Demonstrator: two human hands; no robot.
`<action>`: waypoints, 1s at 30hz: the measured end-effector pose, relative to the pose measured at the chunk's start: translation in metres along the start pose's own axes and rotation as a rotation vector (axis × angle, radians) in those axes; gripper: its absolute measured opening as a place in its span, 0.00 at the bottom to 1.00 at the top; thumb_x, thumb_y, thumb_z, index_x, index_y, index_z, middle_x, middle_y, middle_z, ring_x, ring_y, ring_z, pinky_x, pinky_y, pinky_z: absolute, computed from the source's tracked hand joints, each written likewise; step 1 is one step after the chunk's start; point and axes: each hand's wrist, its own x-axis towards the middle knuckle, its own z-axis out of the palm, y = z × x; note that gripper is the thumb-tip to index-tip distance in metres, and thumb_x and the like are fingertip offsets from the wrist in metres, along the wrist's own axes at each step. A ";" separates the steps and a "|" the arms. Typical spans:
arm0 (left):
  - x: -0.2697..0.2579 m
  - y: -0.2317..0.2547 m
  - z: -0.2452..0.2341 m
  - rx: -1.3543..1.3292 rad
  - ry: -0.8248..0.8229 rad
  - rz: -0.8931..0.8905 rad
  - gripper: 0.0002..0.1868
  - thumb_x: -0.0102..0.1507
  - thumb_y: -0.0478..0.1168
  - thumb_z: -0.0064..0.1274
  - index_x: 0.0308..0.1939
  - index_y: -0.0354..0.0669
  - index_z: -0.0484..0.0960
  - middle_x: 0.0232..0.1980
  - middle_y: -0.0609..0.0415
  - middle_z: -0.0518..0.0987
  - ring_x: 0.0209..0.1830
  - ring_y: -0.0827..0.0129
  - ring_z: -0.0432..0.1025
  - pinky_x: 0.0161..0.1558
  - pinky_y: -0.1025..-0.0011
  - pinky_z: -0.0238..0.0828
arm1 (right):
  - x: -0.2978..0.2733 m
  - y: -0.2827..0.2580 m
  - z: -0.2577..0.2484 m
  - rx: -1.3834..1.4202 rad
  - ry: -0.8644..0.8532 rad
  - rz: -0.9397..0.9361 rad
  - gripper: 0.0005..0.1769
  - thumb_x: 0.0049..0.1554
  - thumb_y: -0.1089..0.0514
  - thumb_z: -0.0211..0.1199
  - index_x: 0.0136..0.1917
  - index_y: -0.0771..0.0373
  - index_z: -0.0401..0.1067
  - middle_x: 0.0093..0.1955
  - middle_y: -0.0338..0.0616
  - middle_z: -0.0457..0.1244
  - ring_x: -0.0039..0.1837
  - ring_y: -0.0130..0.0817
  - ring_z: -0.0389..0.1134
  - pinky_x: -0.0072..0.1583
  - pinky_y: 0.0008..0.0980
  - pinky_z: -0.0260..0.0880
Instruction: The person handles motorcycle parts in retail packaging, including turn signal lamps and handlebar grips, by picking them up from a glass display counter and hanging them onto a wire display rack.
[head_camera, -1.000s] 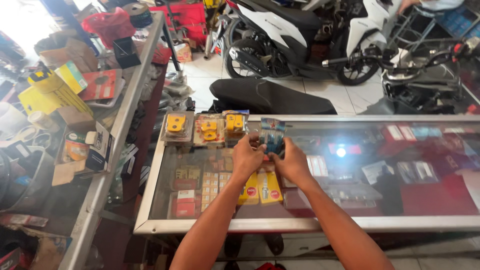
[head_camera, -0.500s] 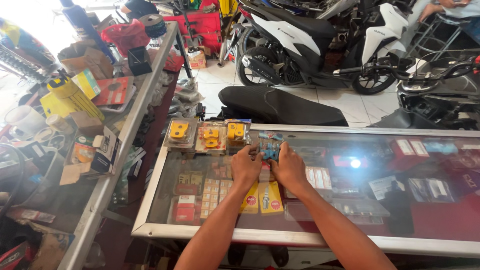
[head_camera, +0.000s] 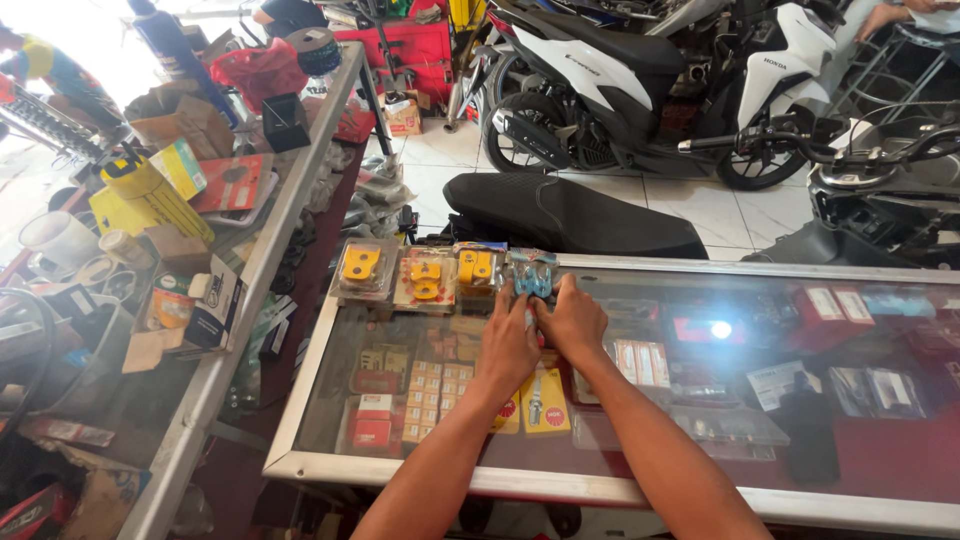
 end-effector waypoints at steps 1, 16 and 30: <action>0.000 -0.001 0.001 0.017 0.004 0.030 0.31 0.57 0.28 0.56 0.65 0.25 0.70 0.74 0.28 0.61 0.69 0.35 0.64 0.67 0.54 0.63 | 0.001 0.000 0.000 0.000 0.006 0.002 0.27 0.52 0.39 0.70 0.55 0.58 0.68 0.45 0.50 0.72 0.50 0.54 0.74 0.51 0.53 0.71; 0.006 -0.017 0.009 0.130 -0.128 0.007 0.36 0.59 0.31 0.55 0.70 0.22 0.62 0.77 0.29 0.57 0.74 0.39 0.58 0.73 0.55 0.53 | 0.001 0.000 0.002 -0.044 0.042 -0.084 0.27 0.55 0.36 0.66 0.56 0.57 0.68 0.41 0.48 0.72 0.46 0.53 0.75 0.45 0.53 0.72; -0.020 0.052 -0.031 0.180 -0.205 0.201 0.36 0.59 0.36 0.58 0.69 0.26 0.63 0.75 0.22 0.56 0.70 0.32 0.59 0.67 0.49 0.57 | -0.025 0.022 -0.051 0.131 -0.083 -0.170 0.30 0.52 0.51 0.67 0.66 0.59 0.66 0.51 0.54 0.70 0.55 0.53 0.72 0.56 0.49 0.72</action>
